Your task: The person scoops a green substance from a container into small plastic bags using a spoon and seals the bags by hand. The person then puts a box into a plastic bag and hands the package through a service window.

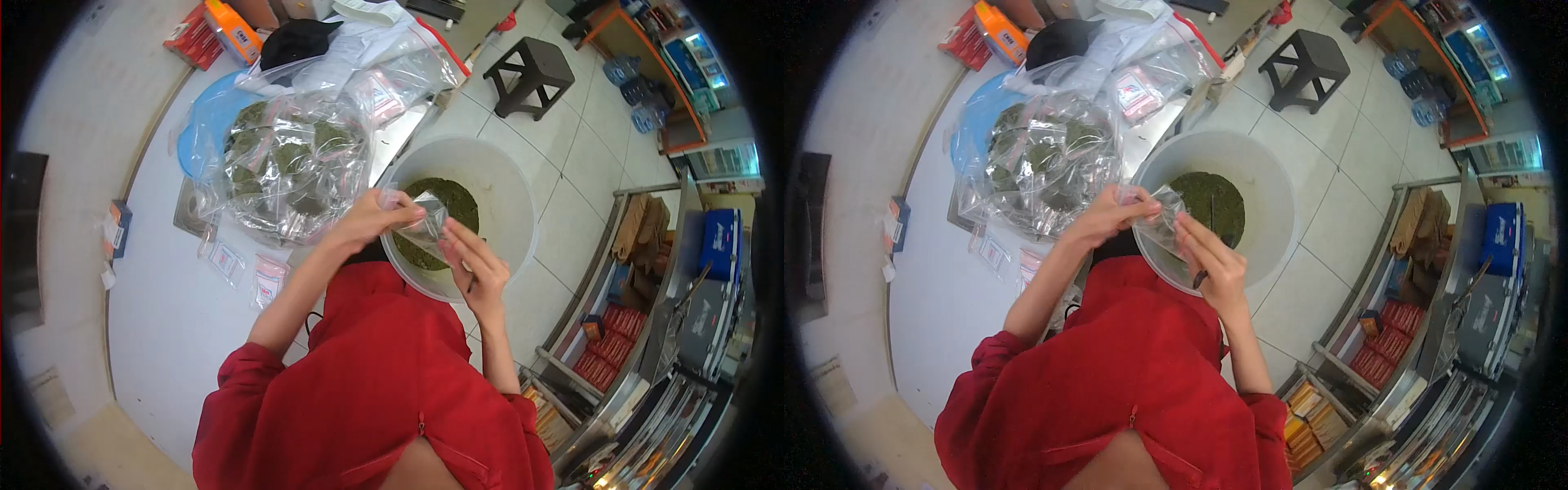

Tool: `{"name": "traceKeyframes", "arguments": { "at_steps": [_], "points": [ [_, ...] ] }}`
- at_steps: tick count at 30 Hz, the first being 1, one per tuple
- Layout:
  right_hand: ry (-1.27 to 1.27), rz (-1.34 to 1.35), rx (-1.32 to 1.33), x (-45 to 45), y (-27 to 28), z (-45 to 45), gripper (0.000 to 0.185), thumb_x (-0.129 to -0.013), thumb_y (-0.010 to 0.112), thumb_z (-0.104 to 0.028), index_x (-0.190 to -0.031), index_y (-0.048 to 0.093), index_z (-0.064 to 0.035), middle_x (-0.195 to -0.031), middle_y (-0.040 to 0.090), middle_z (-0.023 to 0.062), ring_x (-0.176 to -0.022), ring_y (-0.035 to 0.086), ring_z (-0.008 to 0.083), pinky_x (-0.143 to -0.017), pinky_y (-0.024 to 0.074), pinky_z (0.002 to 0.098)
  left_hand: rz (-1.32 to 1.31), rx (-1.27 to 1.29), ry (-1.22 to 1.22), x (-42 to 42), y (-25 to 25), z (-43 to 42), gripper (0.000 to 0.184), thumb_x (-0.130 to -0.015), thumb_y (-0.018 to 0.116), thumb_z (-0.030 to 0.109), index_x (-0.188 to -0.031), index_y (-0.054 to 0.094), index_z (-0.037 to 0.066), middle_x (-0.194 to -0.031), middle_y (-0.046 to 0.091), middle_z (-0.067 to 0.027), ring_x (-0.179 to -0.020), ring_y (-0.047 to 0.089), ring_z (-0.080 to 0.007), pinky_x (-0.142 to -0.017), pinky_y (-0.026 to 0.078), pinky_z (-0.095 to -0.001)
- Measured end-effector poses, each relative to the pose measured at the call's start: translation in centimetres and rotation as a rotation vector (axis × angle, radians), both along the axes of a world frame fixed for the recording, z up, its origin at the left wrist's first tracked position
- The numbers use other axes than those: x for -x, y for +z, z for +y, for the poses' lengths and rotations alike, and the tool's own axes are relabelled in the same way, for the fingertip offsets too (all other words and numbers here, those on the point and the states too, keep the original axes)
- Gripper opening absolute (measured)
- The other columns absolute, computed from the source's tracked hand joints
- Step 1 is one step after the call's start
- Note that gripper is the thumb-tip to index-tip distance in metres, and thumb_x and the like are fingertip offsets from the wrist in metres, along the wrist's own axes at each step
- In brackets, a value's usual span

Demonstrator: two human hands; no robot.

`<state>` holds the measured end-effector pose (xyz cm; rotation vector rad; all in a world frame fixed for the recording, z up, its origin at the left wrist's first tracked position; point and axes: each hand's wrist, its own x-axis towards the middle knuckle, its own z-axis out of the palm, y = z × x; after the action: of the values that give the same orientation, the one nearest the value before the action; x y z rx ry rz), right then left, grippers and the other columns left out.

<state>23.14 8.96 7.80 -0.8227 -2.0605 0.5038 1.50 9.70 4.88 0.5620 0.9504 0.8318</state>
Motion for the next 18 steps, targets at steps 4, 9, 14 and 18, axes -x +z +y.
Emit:
{"name": "traceKeyframes", "arguments": {
  "at_steps": [4,9,14,18],
  "points": [
    [0.082,-0.121,-0.013,-1.2,-1.5,-0.1,0.048,-0.061,0.063,0.011,-0.107,0.060,0.0000,-0.116,0.059,0.0101,-0.082,0.066,0.0237,-0.060,0.0531,0.0288,0.697,-0.491,-0.081,2.5,0.9,1.5,0.041,-0.075,0.072,0.033,-0.101,0.060,0.003,-0.088,0.064,-0.0071,-0.068,0.060,-0.0159,-0.064,0.046,-0.0293],
    [0.184,-0.304,0.282,-0.9,0.2,-1.4,0.047,-0.062,0.064,0.002,-0.108,0.062,-0.0078,-0.110,0.052,0.0087,-0.078,0.060,0.0242,-0.065,0.0503,0.0321,0.535,-0.872,-0.810,-0.1,2.6,1.4,0.045,-0.070,0.075,0.037,-0.099,0.060,0.006,-0.088,0.065,-0.0082,-0.080,0.062,-0.0232,-0.073,0.047,-0.0334],
    [0.137,-0.279,0.369,-2.0,-1.5,-0.8,0.033,-0.069,0.057,0.002,-0.101,0.062,-0.0032,-0.110,0.046,0.0147,-0.099,0.046,0.0302,-0.084,0.0415,0.0353,0.402,-0.494,-0.907,1.9,-1.3,0.3,0.032,-0.078,0.070,0.033,-0.094,0.061,0.006,-0.088,0.065,-0.0044,-0.081,0.061,-0.0136,-0.074,0.046,-0.0277],
    [0.119,-0.470,0.723,-5.0,-11.4,-1.8,0.020,-0.072,0.055,0.003,-0.091,0.062,0.0019,-0.100,0.049,0.0197,-0.091,0.050,0.0343,-0.078,0.0430,0.0398,-0.017,-0.224,-0.689,1.6,-3.6,-5.1,0.049,-0.073,0.075,0.023,-0.114,0.054,0.004,-0.099,0.061,-0.0064,-0.085,0.059,-0.0132,-0.073,0.047,-0.0251]
  ]
}}
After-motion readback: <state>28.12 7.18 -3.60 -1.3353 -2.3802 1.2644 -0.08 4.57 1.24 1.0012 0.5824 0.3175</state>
